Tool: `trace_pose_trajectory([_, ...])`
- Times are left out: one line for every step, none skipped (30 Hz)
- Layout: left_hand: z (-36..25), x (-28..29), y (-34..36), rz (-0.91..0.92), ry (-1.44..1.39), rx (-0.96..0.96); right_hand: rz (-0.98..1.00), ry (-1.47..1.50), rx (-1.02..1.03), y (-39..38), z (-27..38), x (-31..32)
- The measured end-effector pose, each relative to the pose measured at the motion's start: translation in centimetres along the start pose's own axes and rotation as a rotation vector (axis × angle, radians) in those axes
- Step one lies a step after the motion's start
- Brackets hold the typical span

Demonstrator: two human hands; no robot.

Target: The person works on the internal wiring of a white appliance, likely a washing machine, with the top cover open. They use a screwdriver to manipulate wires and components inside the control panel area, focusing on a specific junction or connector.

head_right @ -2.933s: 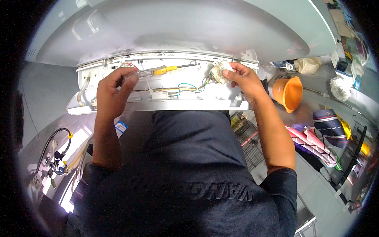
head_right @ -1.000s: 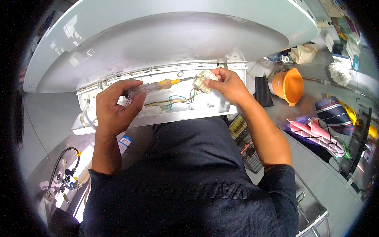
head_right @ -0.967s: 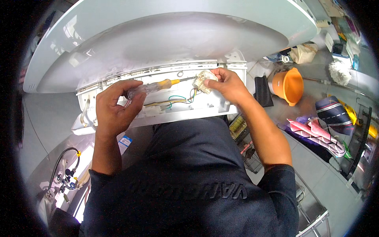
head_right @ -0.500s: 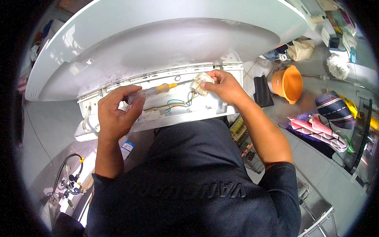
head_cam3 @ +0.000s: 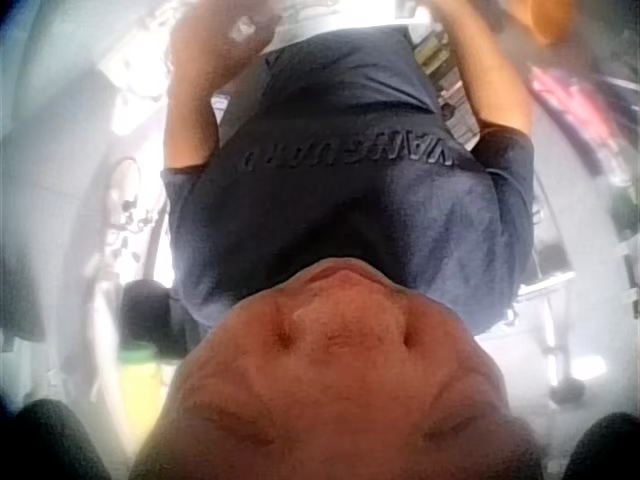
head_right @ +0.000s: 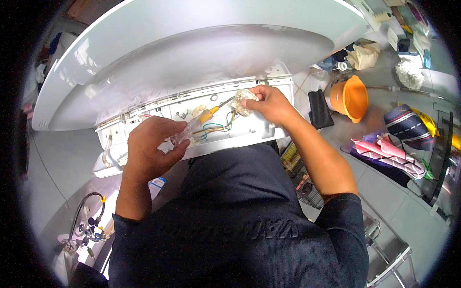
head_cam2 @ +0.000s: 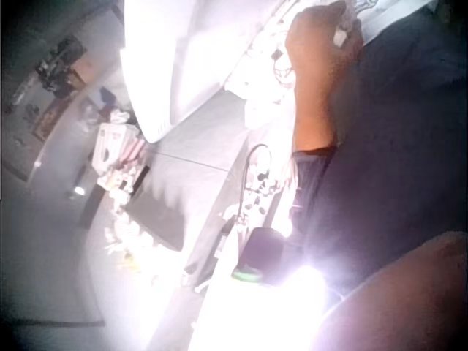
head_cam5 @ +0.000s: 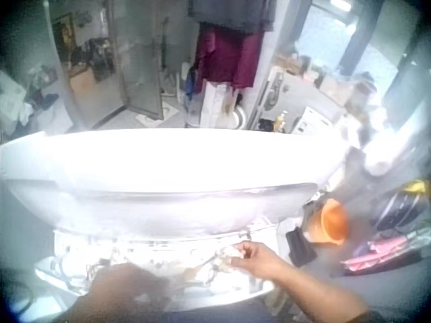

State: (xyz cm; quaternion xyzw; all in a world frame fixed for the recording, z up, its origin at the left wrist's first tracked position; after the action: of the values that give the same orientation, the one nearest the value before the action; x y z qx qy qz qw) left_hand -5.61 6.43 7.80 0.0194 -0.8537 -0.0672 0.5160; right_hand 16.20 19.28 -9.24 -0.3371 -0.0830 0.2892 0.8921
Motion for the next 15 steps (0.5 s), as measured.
trace_pose_trajectory([-0.2,-0.1,0.0,0.012,0.002,-0.02,-0.003,-0.002,-0.003,0.1,-0.1,0.1])
trace_pose_trajectory([-0.3,0.0,0.0,0.012,-0.003,-0.027,-0.007,-0.008,-0.004,0.2,-0.3,0.2])
trace_pose_trajectory([-0.3,0.1,0.0,0.013,-0.008,-0.034,-0.01,-0.015,-0.004,0.4,-0.5,0.3])
trace_pose_trajectory([-0.3,0.3,0.1,0.013,-0.012,-0.039,-0.012,-0.022,-0.005,0.5,-0.7,0.4])
trace_pose_trajectory([-0.2,0.4,0.2,0.009,-0.012,-0.039,-0.011,-0.02,-0.002,0.4,-0.6,0.4])
trace_pose_trajectory([-0.1,0.6,0.4,0.005,-0.011,-0.039,-0.01,-0.018,0.002,0.4,-0.5,0.3])
trace_pose_trajectory([0.0,0.8,0.6,-0.001,-0.011,-0.038,-0.009,-0.017,0.005,0.4,-0.5,0.3])
trace_pose_trajectory([0.2,0.8,0.9,0.013,-0.023,-0.018,-0.008,-0.016,0.007,0.4,-0.5,0.2])
trace_pose_trajectory([0.4,0.8,1.2,0.027,-0.036,0.002,-0.008,-0.016,0.009,0.4,-0.5,0.3])
trace_pose_trajectory([0.5,0.7,1.5,0.041,-0.048,0.022,-0.007,-0.016,0.011,0.5,-0.6,0.3])
trace_pose_trajectory([0.7,0.7,1.7,0.038,-0.055,0.051,-0.007,-0.017,0.012,0.6,-0.7,0.4])
trace_pose_trajectory([0.9,0.5,2.0,0.036,-0.062,0.079,-0.006,-0.018,0.012,0.7,-0.9,0.4])
trace_pose_trajectory([1.1,0.5,2.2,0.033,-0.068,0.11,-0.004,-0.018,0.012,0.8,-0.9,0.4])
trace_pose_trajectory([0.8,0.6,2.4,0.036,-0.053,0.099,-0.004,-0.021,0.009,0.7,-0.8,0.3])
trace_pose_trajectory([0.6,0.7,2.6,0.039,-0.038,0.089,-0.003,-0.024,0.007,0.6,-0.6,0.2])
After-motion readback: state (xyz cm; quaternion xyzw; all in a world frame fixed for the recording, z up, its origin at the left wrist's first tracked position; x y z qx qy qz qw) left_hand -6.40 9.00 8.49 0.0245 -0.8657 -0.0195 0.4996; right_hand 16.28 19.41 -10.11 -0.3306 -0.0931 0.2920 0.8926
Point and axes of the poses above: each hand's wrist, its own y-axis towards the middle knuckle, its own x-axis out of the back of the hand, z = x × y, the point moved 10 cm from there along y, towards the middle knuckle, and after that the axes turned 14 degrees about y, right-handed, at the moved point
